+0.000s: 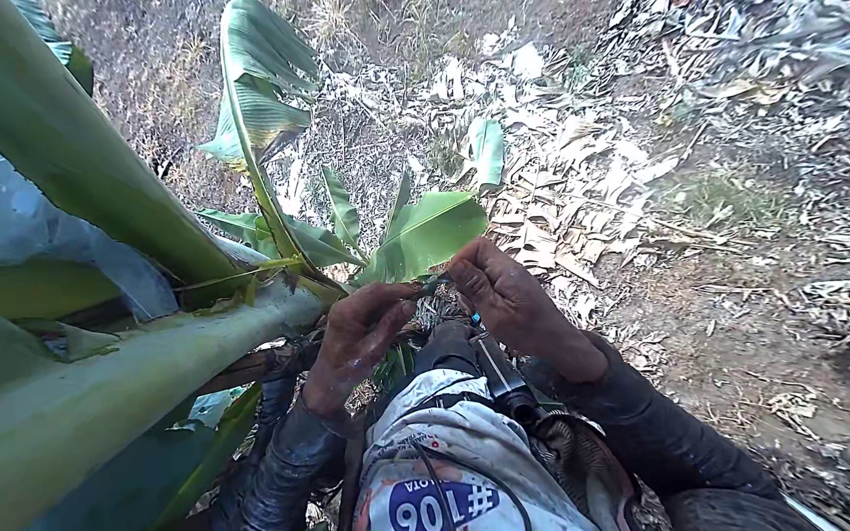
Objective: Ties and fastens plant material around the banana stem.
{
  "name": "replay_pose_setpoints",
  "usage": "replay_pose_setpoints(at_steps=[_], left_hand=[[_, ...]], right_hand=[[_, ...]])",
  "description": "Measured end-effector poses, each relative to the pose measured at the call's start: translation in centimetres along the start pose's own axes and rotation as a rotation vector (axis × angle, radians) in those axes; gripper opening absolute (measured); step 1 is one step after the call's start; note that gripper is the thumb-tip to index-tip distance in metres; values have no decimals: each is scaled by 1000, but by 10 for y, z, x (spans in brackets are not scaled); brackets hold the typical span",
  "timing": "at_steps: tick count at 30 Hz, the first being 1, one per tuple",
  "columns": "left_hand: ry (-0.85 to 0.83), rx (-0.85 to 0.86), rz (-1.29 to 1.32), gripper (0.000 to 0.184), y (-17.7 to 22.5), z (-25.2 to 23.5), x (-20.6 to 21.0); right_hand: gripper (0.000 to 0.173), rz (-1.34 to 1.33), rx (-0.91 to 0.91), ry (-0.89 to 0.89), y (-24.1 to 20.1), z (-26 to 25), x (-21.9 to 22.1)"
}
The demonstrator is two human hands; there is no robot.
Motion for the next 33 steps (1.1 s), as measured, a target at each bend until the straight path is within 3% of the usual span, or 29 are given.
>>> replay_pose_setpoints(at_steps=[2,5,8,10,14,17,22,24,27,33], left_hand=[[-45,59,-73,16,8,-3,3],[-73,256,-279,21,23,-3,7],[13,374,-344,22,5,7,10],[68,305,-244,21,-15,19,11],[-17,-7,114,25,-45,26,13],[-94,-192,295,28,-51,35,14],[118,-415,378,17,-60,35,7],[196,-463,346,13,-65,33,3],[242,-486,340,11,-68,30,2],[200,-412,196,13,-65,22,4]], right_hand=[[29,-184,76,-249,7,3,23],[39,-733,245,-602,3,22,63],[47,-1149,421,-699,-16,36,74],[49,-1255,434,-660,-16,30,74],[47,-1066,265,-459,-7,-14,41],[50,-927,183,-404,-10,-43,20],[48,-676,142,-130,25,-65,-4],[52,-559,213,-62,49,-58,-2],[59,-527,274,-100,69,-28,20],[34,-449,227,-188,64,-20,51]])
Point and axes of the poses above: each hand's wrist, its own z-axis away from the middle knuckle, its own x-axis out of the palm, y = z × x, the point moved 10 cm from there along -z, towards the middle knuckle, and after that the axes turned 10 degrees about x, right-handed, at the moved point
